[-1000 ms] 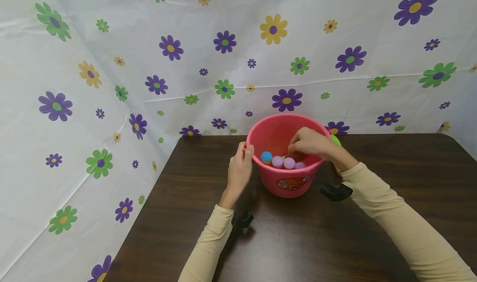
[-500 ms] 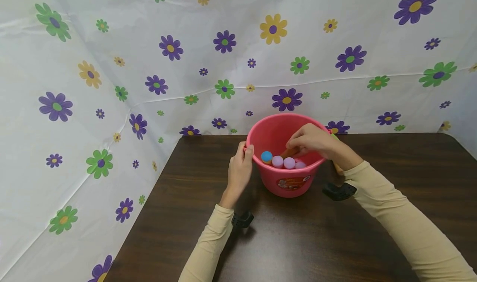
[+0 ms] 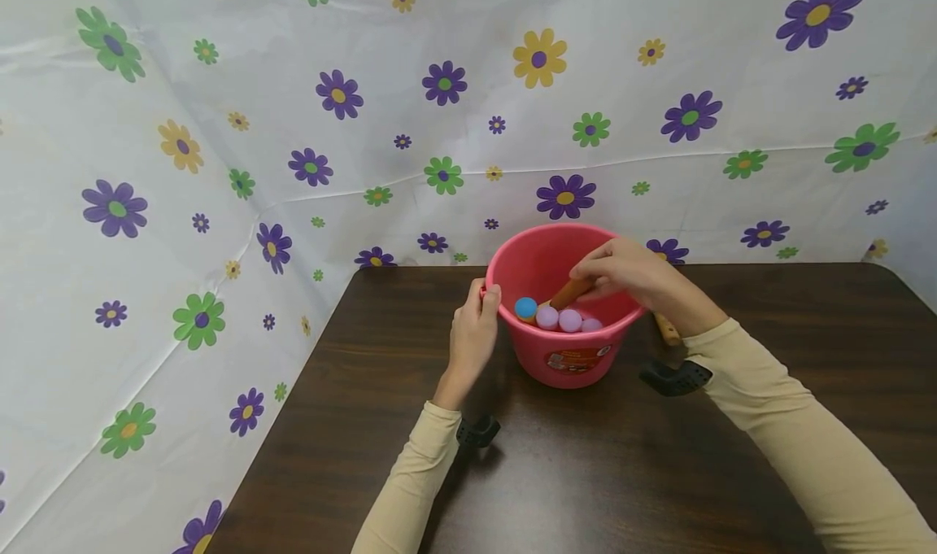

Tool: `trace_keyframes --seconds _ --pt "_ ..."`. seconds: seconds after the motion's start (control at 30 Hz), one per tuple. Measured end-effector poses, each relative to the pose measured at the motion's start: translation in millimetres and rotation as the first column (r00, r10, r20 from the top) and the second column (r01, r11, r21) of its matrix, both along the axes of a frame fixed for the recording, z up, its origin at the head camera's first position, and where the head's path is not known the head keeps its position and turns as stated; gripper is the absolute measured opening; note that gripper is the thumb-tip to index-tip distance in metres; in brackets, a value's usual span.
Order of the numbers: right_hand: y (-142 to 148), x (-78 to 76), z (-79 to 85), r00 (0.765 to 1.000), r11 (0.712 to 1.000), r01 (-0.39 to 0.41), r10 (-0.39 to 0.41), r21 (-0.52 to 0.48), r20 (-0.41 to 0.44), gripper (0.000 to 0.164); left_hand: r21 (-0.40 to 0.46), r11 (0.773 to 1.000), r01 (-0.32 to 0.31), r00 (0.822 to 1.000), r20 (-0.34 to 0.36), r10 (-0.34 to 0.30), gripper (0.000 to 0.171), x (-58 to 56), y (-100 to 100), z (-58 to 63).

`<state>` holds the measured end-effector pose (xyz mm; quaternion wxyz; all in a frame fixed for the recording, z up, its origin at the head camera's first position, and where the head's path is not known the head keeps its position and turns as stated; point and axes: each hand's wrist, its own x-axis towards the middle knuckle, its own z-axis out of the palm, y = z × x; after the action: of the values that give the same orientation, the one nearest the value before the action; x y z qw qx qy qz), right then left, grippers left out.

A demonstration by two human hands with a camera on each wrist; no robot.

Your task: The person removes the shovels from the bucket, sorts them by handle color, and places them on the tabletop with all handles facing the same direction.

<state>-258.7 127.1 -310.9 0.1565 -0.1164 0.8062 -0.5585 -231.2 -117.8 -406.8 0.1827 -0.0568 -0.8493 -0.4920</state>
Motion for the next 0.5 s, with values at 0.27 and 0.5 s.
trace_keyframes --seconds 0.27,0.5 --pt "17 -0.3 5.0 0.997 0.994 0.07 -0.066 -0.084 0.044 0.04 0.005 1.0 -0.003 1.0 -0.003 0.003 0.042 -0.4 1 0.5" --pt "30 2.6 1.9 0.994 0.985 0.097 -0.09 -0.145 0.057 0.043 0.004 1.0 -0.006 1.0 -0.001 0.006 0.042 -0.4 0 -1.6"
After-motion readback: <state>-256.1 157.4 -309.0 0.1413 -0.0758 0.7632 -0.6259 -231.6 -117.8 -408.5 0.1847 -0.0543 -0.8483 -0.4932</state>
